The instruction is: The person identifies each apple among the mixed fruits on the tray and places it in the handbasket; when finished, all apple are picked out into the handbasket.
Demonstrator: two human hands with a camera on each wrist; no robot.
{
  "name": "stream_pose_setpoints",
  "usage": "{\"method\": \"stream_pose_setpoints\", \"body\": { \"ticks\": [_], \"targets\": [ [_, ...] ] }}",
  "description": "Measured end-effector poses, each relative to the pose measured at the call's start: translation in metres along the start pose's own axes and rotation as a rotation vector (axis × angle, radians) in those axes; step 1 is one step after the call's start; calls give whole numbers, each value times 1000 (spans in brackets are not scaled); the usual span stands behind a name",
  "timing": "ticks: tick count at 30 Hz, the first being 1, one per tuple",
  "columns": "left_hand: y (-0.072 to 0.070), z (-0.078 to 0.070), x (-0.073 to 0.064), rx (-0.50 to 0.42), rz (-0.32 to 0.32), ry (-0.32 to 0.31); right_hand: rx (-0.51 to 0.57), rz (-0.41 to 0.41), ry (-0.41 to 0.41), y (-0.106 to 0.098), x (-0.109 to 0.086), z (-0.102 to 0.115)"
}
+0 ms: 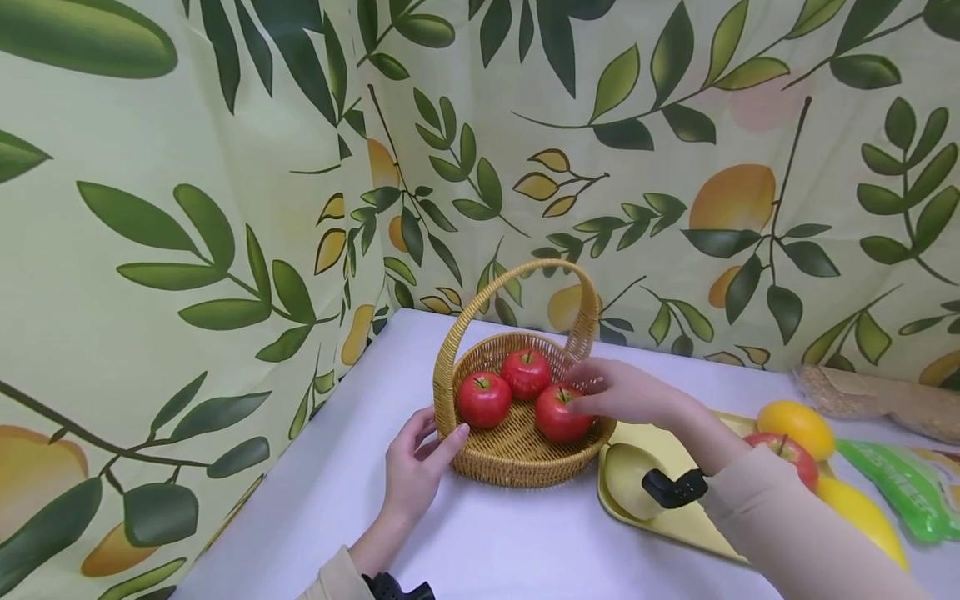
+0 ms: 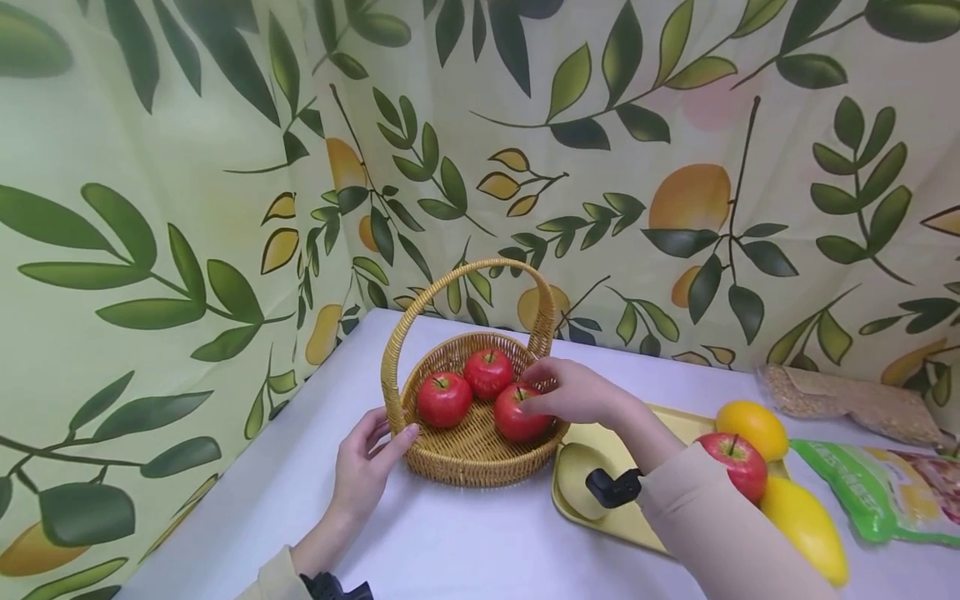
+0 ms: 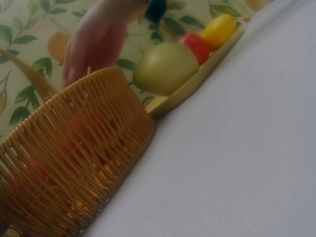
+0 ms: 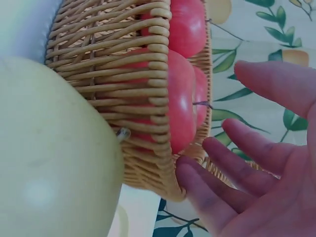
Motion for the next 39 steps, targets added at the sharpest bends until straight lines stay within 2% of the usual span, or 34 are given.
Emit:
{"method": "stream_pose_setpoints", "body": {
  "ticks": [5,14,24,34,39],
  "targets": [
    [-1,0,1,-8,3,7,68,-71,-3,-11,-13,-7],
    [1,0,-1,-15,4,4,102,-184,98,-24,-34,-29],
    [1,0,-1,-31,-6,11,126,-221,129,-34,-61,-47],
    [0,-1,-1,-22,-7,6,161,-242,147,-41,-75,-67],
    [-1,-2,0,-23,-5,12,150,-252,184,-44,-80,-78]
  ]
}}
Point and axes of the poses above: each hand's wrist, its own x-axis towards the middle knuckle, its own y-axis out of the palm, z = x × y, the point moved 4 cm from there along x, towards the middle knuckle, and after that the axes turned 9 degrees about y, right-handed, at the moved point
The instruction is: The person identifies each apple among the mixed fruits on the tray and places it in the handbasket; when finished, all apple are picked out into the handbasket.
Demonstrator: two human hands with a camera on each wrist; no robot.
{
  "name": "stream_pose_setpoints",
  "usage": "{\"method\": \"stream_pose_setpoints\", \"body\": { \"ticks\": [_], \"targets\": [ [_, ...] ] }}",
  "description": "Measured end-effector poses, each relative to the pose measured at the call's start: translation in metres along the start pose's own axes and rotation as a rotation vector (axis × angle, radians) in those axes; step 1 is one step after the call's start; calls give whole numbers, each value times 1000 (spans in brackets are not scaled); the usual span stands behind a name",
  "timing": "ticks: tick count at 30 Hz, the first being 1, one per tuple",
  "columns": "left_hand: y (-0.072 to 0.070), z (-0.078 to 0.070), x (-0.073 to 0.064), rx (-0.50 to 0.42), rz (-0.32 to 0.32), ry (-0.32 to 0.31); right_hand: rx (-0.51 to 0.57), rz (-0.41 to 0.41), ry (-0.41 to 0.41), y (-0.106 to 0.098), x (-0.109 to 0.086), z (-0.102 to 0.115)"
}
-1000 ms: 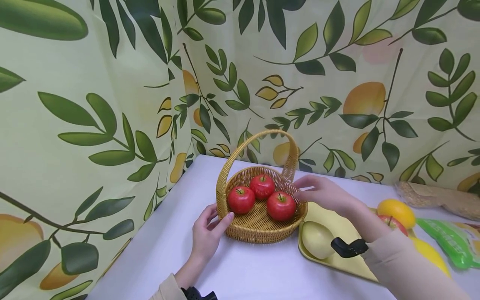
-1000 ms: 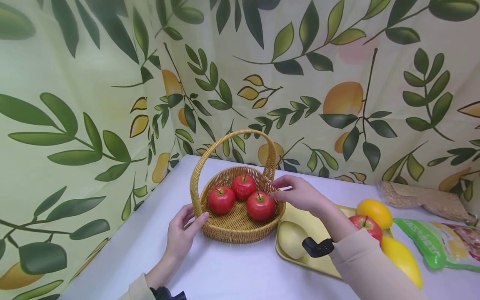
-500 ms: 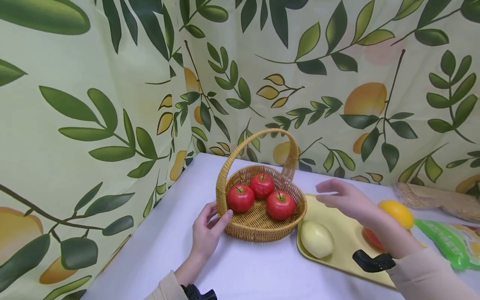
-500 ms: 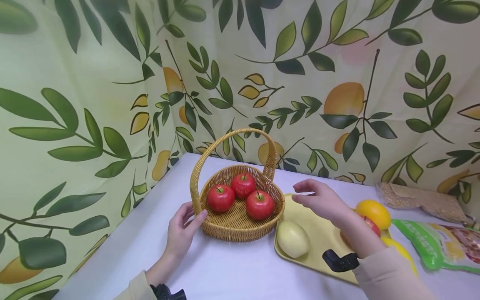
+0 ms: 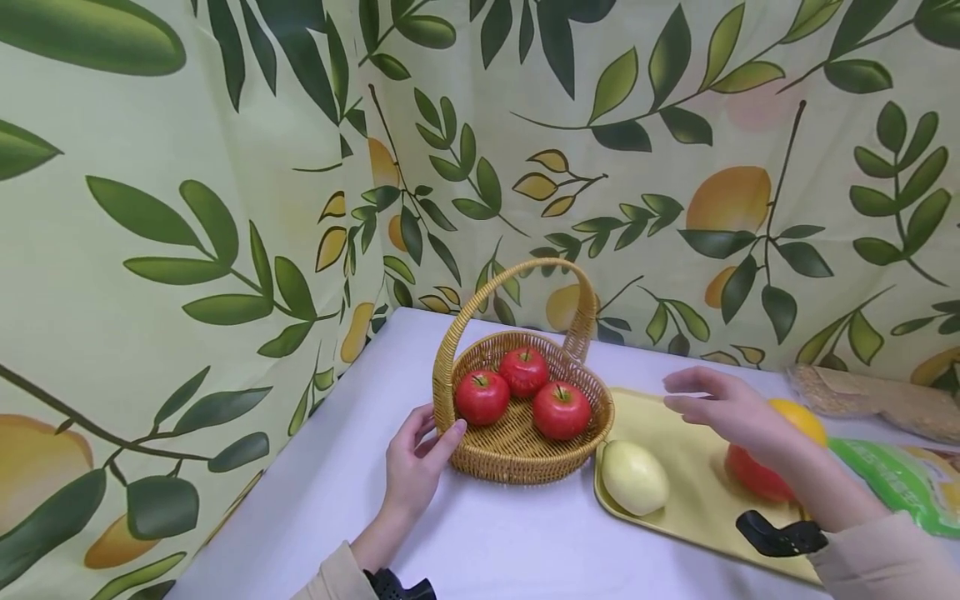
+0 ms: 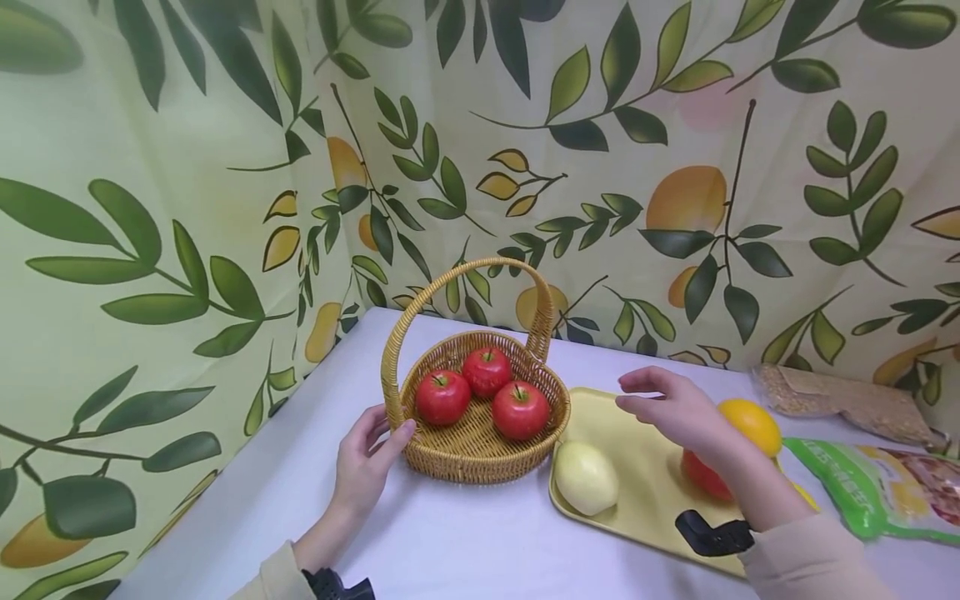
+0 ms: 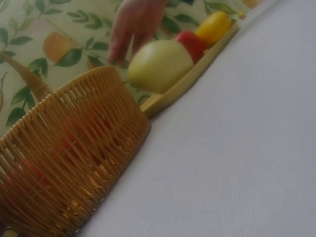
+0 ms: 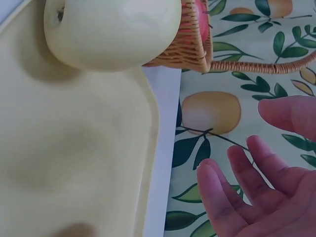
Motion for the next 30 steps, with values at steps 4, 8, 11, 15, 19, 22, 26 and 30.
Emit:
{"method": "stream_pose_setpoints", "body": {
  "ticks": [4,8,11,15,19,22,26,30],
  "targets": [
    [0,1,-1,1,3,-6,-49,-12,37,-6,-4,-9],
    [-1,0,-3,10,-3,-18,-101,-42,35,-11,-10,-18],
    [-3,-1,-3,10,-8,-21,-137,-69,28,-17,-12,-23],
    [-4,-1,-2,0,-18,-20,-146,-78,39,-24,-15,-31],
    [-2,0,-2,-7,-7,-20,-134,-69,80,-32,-18,-42],
    [0,0,-2,-7,2,-19,-162,-73,109,-39,-20,-50],
    [0,-1,0,-3,-5,-14,-192,-84,120,-47,-20,-58],
    [-1,-1,0,-3,-5,-4,-192,-84,126,-51,-22,-62]
  ]
}}
Point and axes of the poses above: each hand's wrist, its own x-axis towards the middle knuckle, its own y-axis out of the palm, z = x × y, the point moved 4 cm from there along x, towards the middle knuckle, and after that the axes turned 9 degrees about y, right-handed, at the moved point
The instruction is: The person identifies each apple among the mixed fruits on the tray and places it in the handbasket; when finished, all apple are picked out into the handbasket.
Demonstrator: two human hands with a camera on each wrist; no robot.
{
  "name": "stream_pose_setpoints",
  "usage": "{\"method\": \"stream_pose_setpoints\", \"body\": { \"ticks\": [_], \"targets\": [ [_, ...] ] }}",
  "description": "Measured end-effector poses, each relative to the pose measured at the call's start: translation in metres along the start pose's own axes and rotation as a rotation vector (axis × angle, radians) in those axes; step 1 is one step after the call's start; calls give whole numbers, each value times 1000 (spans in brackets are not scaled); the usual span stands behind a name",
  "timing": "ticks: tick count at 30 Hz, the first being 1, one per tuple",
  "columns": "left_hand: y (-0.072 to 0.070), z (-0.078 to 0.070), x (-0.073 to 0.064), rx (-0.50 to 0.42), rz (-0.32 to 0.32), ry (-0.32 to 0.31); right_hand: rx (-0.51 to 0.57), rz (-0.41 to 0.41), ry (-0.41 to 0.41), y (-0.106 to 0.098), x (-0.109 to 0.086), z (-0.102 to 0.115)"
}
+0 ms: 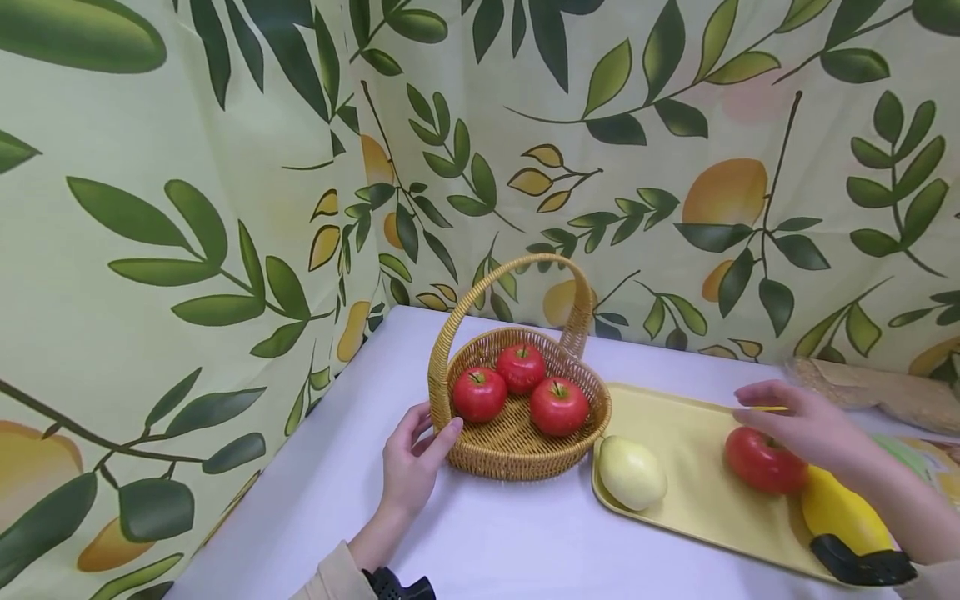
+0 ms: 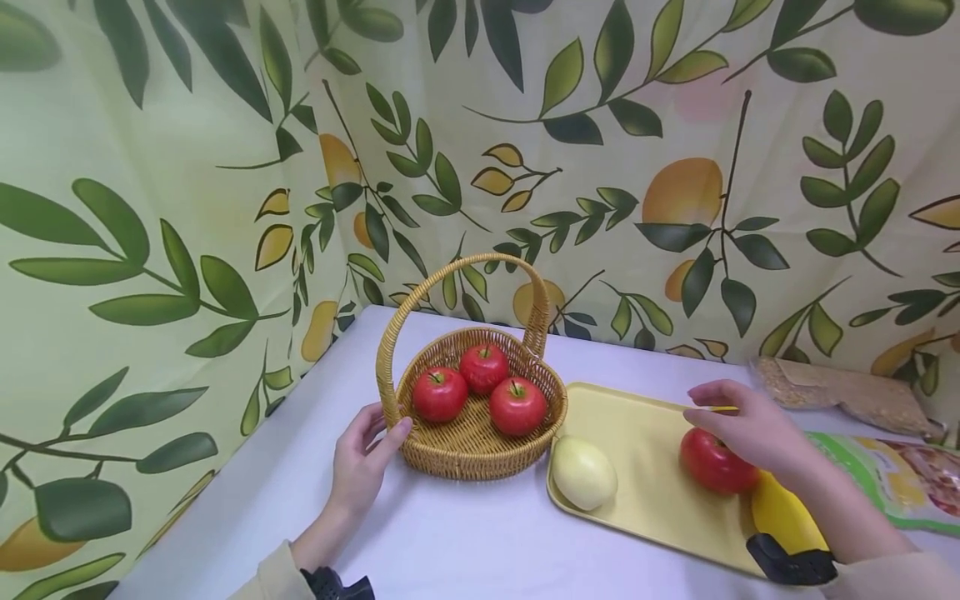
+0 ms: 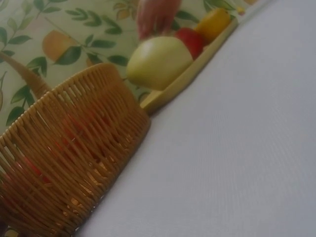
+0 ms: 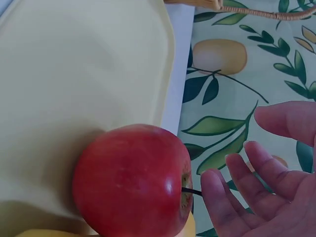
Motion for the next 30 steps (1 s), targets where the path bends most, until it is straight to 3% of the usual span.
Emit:
{"method": "stream_pose_setpoints", "body": {
  "ticks": [7,16,23,30],
  "targets": [
    [-2,3,-1,-13,-8,11,9,-11,-3,-7,-3,-4],
    [-2,4,1,-7,2,18,-63,-22,30,-18,-5,-21],
    [-1,2,0,-6,-4,9,-184,94,84,-12,-4,-37],
    [0,3,0,-6,2,11,-180,134,56,-6,-7,-39]
  ]
}}
Point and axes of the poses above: each hand's wrist, its own x-axis towards the middle knuckle, its own y-axis out of the palm, z = x × y, the point moved 4 cm from there along x, towards the middle knuckle, and after that the axes turned 9 degrees about y, right-handed, at the moved point
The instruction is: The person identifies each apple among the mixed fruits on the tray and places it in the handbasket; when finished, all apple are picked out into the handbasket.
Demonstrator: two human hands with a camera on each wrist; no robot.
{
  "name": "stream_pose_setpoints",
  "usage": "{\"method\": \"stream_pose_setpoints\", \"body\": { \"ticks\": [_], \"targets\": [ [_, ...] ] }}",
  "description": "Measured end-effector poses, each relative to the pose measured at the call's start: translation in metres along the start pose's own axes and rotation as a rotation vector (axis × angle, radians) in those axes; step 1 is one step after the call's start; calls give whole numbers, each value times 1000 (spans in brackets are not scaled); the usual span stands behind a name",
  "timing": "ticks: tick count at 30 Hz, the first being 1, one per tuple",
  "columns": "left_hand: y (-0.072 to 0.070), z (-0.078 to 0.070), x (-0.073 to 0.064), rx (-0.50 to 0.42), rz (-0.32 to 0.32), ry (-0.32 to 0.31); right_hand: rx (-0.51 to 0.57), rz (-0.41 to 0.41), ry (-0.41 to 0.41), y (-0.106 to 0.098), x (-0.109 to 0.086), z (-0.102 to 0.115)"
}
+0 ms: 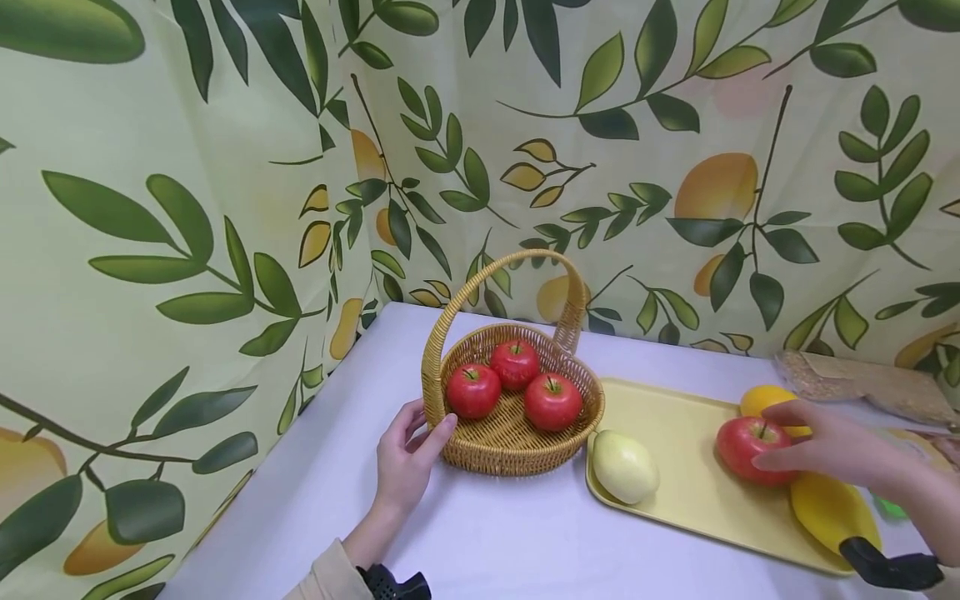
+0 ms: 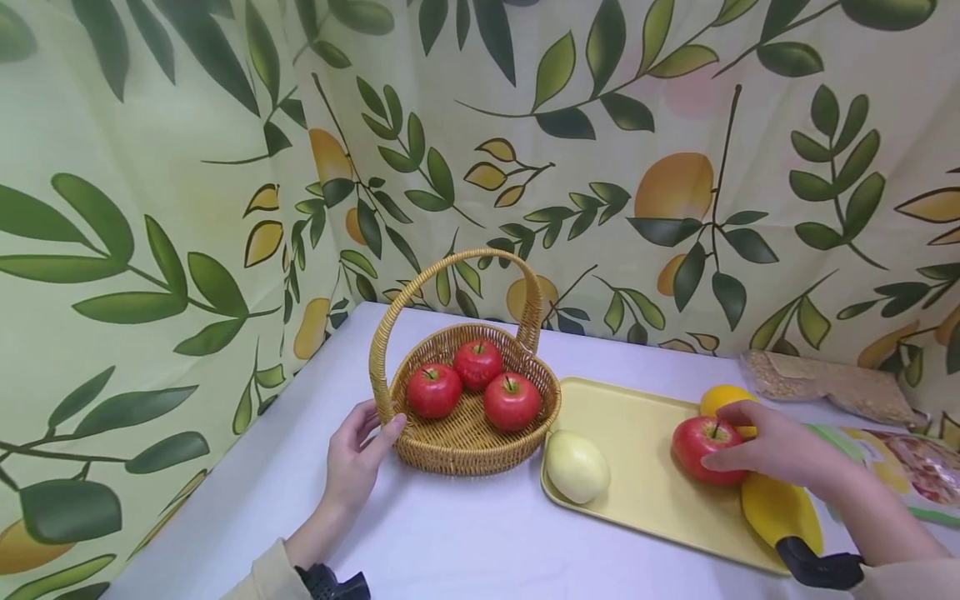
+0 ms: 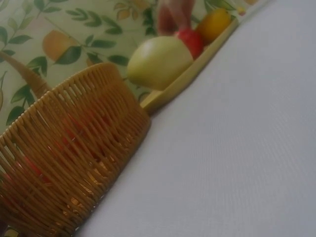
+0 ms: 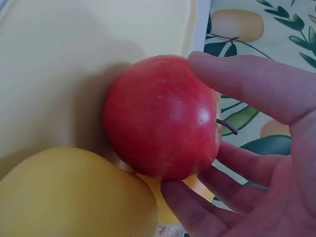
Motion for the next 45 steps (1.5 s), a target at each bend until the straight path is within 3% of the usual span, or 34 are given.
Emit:
{"method": "stream_pose_setpoints", "body": {
  "ticks": [11,17,22,26,35,45],
  "targets": [
    [2,0,0,-10,13,3,31,25,20,15,2,14],
    [4,0,0,-10,18,-1,71,-17,15,26,2,22],
    [2,0,0,-6,8,-13,111,-17,69,34,5,24],
    [1,-2,0,-4,8,-8,178,-14,110,39,8,25],
    [2,-4,2,-1,7,11,300,-89,109,50,12,30],
    [-3,0,1,13,10,-12,414,-72,140,65,17,38]
  ]
}}
Point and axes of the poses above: each hand's wrist, its own x-axis towards the middle knuckle, its own y-axis out of the palm, z = x × y, the point moved 4 cm from there along x, towards the middle knuckle, and after that the axes turned 9 degrees about y, right-handed, at the moved point
